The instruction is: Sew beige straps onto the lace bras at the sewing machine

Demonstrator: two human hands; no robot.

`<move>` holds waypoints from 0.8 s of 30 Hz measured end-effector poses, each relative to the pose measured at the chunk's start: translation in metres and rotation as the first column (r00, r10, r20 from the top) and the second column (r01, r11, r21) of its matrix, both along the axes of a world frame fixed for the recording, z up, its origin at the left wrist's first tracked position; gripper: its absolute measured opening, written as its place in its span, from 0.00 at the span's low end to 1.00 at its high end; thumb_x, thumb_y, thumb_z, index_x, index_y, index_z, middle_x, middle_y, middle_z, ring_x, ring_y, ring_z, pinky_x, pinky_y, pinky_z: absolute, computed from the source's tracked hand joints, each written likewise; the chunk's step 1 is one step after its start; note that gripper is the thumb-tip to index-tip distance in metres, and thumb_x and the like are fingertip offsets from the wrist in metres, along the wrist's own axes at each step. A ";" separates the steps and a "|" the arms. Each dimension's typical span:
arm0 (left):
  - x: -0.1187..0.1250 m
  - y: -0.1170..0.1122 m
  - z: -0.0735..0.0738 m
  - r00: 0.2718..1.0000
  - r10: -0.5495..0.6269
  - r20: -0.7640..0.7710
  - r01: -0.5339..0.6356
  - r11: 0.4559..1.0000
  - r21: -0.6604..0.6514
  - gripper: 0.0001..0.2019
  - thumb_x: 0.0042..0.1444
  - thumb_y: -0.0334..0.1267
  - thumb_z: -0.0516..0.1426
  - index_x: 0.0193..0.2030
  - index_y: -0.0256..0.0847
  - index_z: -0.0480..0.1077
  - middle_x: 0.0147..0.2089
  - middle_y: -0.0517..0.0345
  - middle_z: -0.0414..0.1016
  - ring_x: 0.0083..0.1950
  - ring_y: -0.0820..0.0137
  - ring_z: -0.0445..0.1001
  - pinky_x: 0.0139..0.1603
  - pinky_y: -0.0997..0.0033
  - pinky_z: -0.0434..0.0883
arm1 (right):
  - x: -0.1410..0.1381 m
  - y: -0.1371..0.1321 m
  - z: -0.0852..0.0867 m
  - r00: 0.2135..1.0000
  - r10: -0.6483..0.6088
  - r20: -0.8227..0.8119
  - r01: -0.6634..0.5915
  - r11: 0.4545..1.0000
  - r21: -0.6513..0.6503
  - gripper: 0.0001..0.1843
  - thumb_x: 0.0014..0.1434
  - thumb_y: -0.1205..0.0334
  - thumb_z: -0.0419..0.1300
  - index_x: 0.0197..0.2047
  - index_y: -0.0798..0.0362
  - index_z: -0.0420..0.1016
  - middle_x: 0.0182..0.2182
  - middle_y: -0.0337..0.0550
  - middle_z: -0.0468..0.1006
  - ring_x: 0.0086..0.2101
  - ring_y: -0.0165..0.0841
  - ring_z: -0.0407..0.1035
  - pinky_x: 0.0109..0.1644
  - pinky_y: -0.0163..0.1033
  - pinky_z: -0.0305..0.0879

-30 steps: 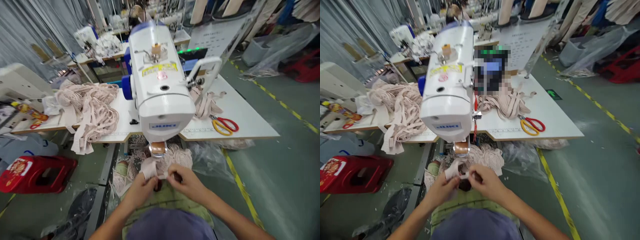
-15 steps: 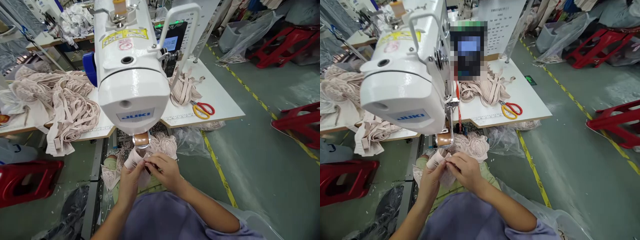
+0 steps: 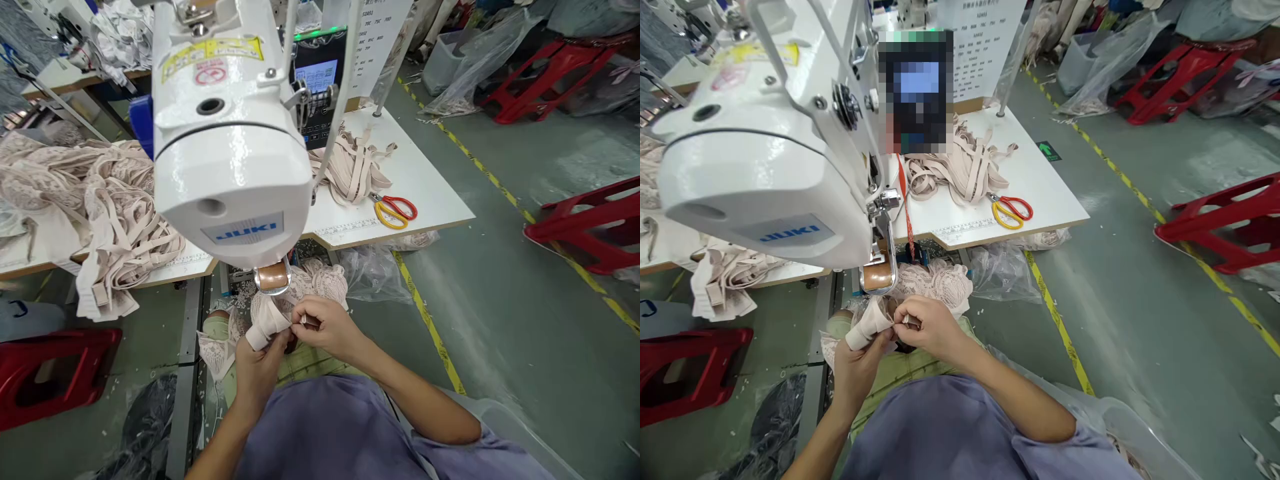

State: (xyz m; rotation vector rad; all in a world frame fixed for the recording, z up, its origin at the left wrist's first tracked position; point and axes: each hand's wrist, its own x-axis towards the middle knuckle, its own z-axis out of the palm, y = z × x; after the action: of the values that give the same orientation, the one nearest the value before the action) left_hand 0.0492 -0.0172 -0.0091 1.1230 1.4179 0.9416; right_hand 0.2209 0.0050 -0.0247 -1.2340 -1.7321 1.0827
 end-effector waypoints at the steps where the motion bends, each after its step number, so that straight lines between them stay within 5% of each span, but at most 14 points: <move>1: 0.000 0.000 0.001 1.000 -0.003 -0.023 0.003 1.000 0.024 0.14 0.52 0.44 0.65 0.41 0.36 0.81 0.33 0.52 0.82 0.38 0.61 0.80 0.39 0.67 0.77 | 0.001 0.001 0.001 1.000 0.018 -0.003 -0.018 1.000 0.008 0.05 0.53 0.72 0.60 0.31 0.52 0.73 0.29 0.35 0.72 0.24 0.24 0.63 0.29 0.31 0.57; 7: -0.003 0.001 0.002 0.995 -0.086 -0.043 0.088 0.995 0.037 0.11 0.52 0.43 0.64 0.34 0.36 0.81 0.30 0.54 0.82 0.31 0.66 0.78 0.33 0.71 0.76 | 0.003 0.001 0.003 0.991 0.101 0.090 -0.110 0.988 0.107 0.06 0.54 0.72 0.57 0.33 0.52 0.72 0.30 0.37 0.72 0.28 0.27 0.64 0.31 0.32 0.55; 13: -0.012 0.010 -0.003 0.970 -0.241 0.020 0.241 0.960 -0.143 0.12 0.55 0.44 0.62 0.38 0.36 0.78 0.29 0.55 0.80 0.32 0.68 0.77 0.33 0.74 0.73 | 0.001 -0.004 -0.007 0.992 0.070 0.109 -0.077 0.995 0.064 0.04 0.53 0.71 0.57 0.30 0.53 0.70 0.27 0.36 0.68 0.27 0.27 0.62 0.30 0.32 0.53; 17: -0.011 0.011 -0.001 0.962 -0.268 -0.052 0.264 0.962 -0.072 0.14 0.56 0.44 0.61 0.45 0.37 0.78 0.38 0.53 0.81 0.42 0.64 0.77 0.42 0.71 0.73 | -0.003 -0.008 -0.007 0.994 0.028 0.102 -0.030 0.999 0.026 0.03 0.54 0.69 0.58 0.30 0.54 0.71 0.27 0.36 0.68 0.26 0.26 0.60 0.30 0.32 0.52; 21: -0.009 0.007 -0.003 0.960 -0.163 -0.227 0.176 0.984 0.039 0.15 0.56 0.44 0.60 0.44 0.35 0.78 0.39 0.51 0.81 0.41 0.61 0.77 0.40 0.69 0.73 | -0.002 -0.006 -0.001 0.996 0.025 0.081 -0.023 0.999 -0.025 0.03 0.55 0.68 0.58 0.31 0.54 0.74 0.28 0.37 0.70 0.26 0.26 0.61 0.31 0.33 0.54; 24: -0.011 0.009 0.000 0.936 -0.209 -0.284 0.244 0.965 0.094 0.14 0.59 0.42 0.58 0.45 0.36 0.77 0.40 0.52 0.80 0.42 0.62 0.76 0.43 0.69 0.72 | 0.004 -0.001 0.003 0.998 0.065 -0.007 -0.065 0.986 -0.154 0.05 0.57 0.65 0.60 0.35 0.53 0.77 0.32 0.40 0.75 0.29 0.28 0.65 0.33 0.33 0.57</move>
State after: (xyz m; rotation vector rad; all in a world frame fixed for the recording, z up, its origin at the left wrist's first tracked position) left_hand 0.0380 -0.0078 -0.0091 1.5251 1.4207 0.7404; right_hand 0.2252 0.0037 -0.0213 -1.2768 -1.7238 1.2764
